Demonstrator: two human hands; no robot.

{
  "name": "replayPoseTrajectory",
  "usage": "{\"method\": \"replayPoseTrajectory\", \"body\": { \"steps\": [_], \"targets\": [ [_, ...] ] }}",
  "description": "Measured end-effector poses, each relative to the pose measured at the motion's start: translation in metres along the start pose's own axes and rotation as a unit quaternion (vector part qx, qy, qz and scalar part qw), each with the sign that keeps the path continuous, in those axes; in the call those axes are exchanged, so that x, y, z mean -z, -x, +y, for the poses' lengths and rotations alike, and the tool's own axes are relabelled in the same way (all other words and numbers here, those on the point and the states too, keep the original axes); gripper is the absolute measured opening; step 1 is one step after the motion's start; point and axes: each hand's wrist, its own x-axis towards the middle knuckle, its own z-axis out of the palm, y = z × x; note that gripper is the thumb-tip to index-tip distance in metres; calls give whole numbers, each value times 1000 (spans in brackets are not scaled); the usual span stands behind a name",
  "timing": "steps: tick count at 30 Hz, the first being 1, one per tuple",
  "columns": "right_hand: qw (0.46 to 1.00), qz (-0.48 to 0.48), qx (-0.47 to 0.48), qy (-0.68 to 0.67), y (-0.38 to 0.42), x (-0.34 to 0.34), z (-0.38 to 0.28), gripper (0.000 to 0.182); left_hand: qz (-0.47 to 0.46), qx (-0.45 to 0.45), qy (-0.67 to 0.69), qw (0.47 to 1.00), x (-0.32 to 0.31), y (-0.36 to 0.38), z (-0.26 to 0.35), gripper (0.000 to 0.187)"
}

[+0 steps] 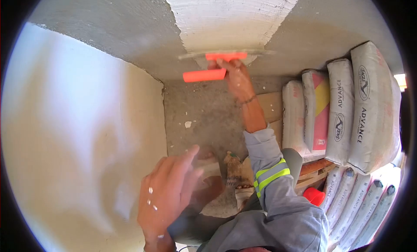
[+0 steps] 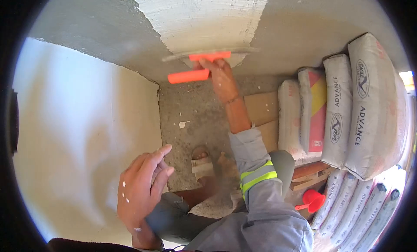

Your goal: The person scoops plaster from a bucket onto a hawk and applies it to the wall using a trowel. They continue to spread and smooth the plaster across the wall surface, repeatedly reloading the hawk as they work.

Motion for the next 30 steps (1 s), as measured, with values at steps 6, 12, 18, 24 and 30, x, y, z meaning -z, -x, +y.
{"method": "replayPoseTrajectory", "body": {
  "steps": [6,12,18,24,30],
  "targets": [
    [976,-119,179,15,13,-92,-183,25,24,25,15,999,4,2,3,36],
    [965,-90,243,51,51,-64,-149,27,47,42,7,998,12,9,-2,38],
    [995,13,-92,-42,49,38,103,20,-12,83,-11,996,13,21,-8,45],
    [995,24,-71,-69,-16,79,186,8,-93,142,-19,985,20,26,-12,47],
    [999,26,-14,-31,-30,31,85,21,-68,99,-28,992,17,13,-12,53]
  ]
}}
